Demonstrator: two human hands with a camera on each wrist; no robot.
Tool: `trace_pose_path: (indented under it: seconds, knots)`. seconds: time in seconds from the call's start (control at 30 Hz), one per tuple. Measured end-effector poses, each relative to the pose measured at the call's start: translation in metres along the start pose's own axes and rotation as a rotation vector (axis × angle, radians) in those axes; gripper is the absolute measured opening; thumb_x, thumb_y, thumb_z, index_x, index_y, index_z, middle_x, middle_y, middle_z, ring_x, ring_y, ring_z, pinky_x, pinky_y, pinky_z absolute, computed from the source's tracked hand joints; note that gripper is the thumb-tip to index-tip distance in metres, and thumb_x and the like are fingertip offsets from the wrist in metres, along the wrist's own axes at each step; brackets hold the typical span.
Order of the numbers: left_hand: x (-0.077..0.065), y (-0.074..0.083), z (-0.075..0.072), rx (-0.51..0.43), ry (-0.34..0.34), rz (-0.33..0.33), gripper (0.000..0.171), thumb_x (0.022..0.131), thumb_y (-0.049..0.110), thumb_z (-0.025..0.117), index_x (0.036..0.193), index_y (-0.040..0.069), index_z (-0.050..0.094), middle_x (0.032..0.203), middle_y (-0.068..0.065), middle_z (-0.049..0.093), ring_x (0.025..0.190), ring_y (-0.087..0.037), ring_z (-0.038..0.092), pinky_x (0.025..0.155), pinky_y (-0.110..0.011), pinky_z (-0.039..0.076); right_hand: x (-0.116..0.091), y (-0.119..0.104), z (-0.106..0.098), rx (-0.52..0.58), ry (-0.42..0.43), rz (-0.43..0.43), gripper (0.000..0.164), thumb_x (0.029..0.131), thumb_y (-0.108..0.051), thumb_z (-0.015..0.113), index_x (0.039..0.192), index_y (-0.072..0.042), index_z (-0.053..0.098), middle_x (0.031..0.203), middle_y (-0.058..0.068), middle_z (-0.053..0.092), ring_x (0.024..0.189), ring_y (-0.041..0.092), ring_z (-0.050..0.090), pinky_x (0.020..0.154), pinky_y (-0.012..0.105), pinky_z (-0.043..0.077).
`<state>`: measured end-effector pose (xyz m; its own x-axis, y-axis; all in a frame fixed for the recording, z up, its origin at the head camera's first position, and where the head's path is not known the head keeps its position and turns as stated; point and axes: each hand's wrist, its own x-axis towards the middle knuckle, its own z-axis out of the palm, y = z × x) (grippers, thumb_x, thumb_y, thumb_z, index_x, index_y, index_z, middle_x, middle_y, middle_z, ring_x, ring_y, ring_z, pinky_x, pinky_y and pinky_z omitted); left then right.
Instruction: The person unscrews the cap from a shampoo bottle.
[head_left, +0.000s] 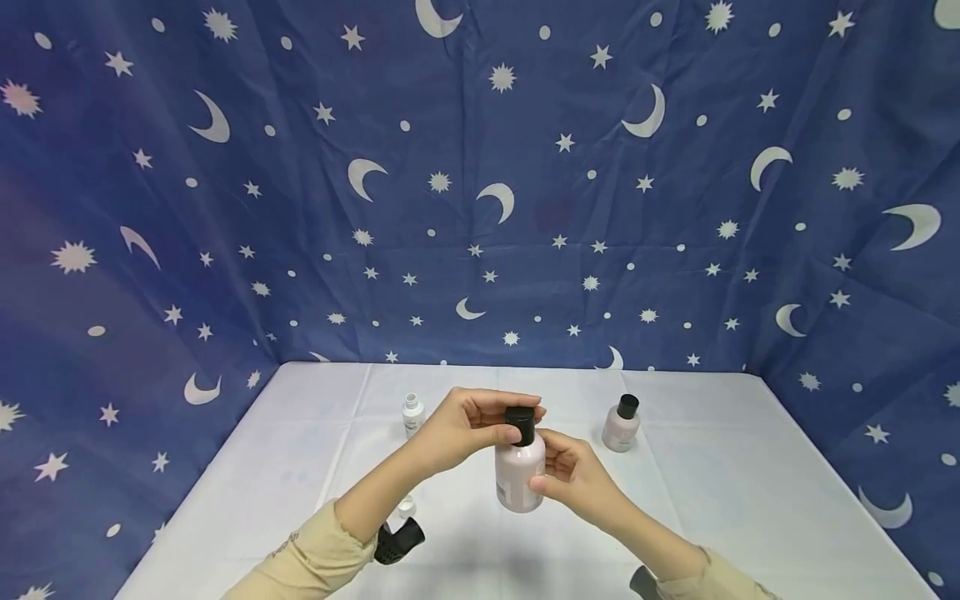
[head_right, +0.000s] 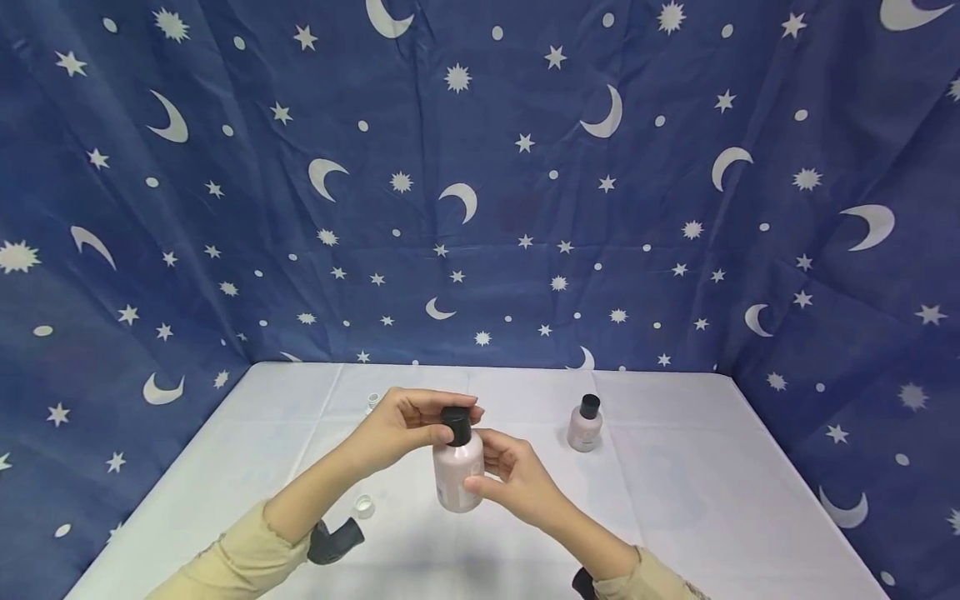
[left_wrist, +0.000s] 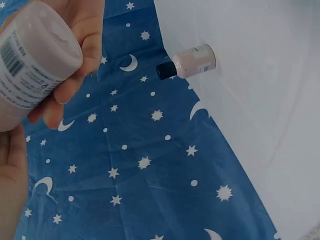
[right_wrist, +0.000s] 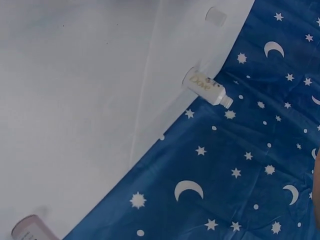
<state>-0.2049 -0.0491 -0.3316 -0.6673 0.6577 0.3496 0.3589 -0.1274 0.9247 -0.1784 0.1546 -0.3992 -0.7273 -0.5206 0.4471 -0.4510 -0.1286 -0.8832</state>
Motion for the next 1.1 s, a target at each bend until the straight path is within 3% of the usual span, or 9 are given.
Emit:
trace_pose_path:
  seconds: [0.13,0.3,0.43,0.6,0.67,0.73,0.9,1.0,1.1]
  knots:
    - [0.001,-0.001,-0.004,-0.063,-0.014,-0.018,0.061,0.082,0.027,0.070,0.126,-0.013,0.052,0.122,-0.033,0.055,0.109,-0.003,0.062,0.096,-0.028,0.050,0.002,0.001,0.001,0.007,0.019,0.012,0.061,0.090,-0.022,0.065,0.122,0.025,0.042,0.107,-0.017,0.066,0.096,0.001,0.062,0.084,0.018,0.053]
    - [0.002,-0.002,-0.006,-0.110,-0.020,-0.002,0.072,0.078,0.034,0.072,0.124,-0.017,0.049,0.120,-0.031,0.058,0.109,-0.006,0.062,0.097,-0.029,0.050,0.004,-0.003,0.003,0.066,0.023,0.064,0.064,0.089,-0.021,0.066,0.124,0.024,0.037,0.110,-0.016,0.064,0.100,0.002,0.061,0.087,0.018,0.051]
    - [0.002,-0.004,-0.007,-0.124,0.040,-0.004,0.077,0.074,0.038,0.074,0.121,-0.018,0.051,0.116,-0.023,0.064,0.106,-0.008,0.064,0.095,-0.029,0.051,0.007,-0.006,0.004,0.106,0.014,0.113,0.069,0.091,-0.028,0.063,0.126,0.024,0.034,0.111,-0.017,0.066,0.103,0.003,0.062,0.089,0.019,0.050]
    - [0.000,-0.006,-0.003,-0.105,0.117,0.014,0.076,0.073,0.039,0.073,0.118,-0.019,0.053,0.116,-0.033,0.059,0.102,-0.005,0.065,0.090,-0.027,0.053,0.007,-0.011,0.005,0.023,0.071,0.097,0.065,0.090,-0.029,0.064,0.122,0.022,0.041,0.105,-0.019,0.067,0.096,0.002,0.064,0.083,0.020,0.053]
    - [0.001,-0.007,0.000,-0.088,0.163,0.031,0.075,0.072,0.040,0.074,0.115,-0.019,0.055,0.116,-0.035,0.057,0.099,-0.004,0.066,0.086,-0.025,0.055,0.009,-0.013,0.005,-0.044,0.124,0.088,0.059,0.087,-0.023,0.068,0.120,0.020,0.045,0.105,-0.017,0.068,0.097,0.001,0.064,0.084,0.018,0.053]
    - [0.003,-0.009,0.005,-0.082,0.227,0.061,0.072,0.072,0.038,0.075,0.113,-0.019,0.057,0.115,-0.037,0.057,0.098,-0.004,0.066,0.085,-0.024,0.055,0.013,-0.014,0.004,-0.101,0.190,0.091,0.052,0.083,-0.014,0.072,0.119,0.017,0.049,0.108,-0.006,0.070,0.098,0.000,0.063,0.086,0.016,0.052]
    - [0.012,-0.021,0.017,-0.041,0.468,0.136,0.050,0.075,0.020,0.076,0.110,-0.014,0.062,0.111,-0.033,0.062,0.094,-0.004,0.067,0.084,-0.024,0.055,0.027,-0.009,0.003,-0.206,0.356,0.131,0.047,0.076,0.001,0.074,0.118,0.011,0.055,0.113,0.026,0.065,0.099,-0.004,0.062,0.090,0.013,0.048]
    - [0.013,-0.029,0.023,0.014,0.596,0.141,0.039,0.077,0.009,0.074,0.110,-0.010,0.064,0.109,-0.028,0.065,0.094,-0.003,0.067,0.084,-0.023,0.055,0.029,-0.005,0.006,-0.240,0.408,0.151,0.045,0.075,0.001,0.075,0.116,0.009,0.057,0.110,0.028,0.065,0.095,-0.004,0.063,0.090,0.012,0.047]
    - [0.011,-0.034,0.026,0.051,0.661,0.127,0.035,0.078,0.004,0.073,0.110,-0.006,0.066,0.108,-0.025,0.067,0.094,-0.003,0.067,0.086,-0.024,0.055,0.028,-0.001,0.009,-0.258,0.431,0.158,0.043,0.075,0.000,0.076,0.114,0.008,0.059,0.107,0.026,0.067,0.092,-0.004,0.063,0.090,0.011,0.047]
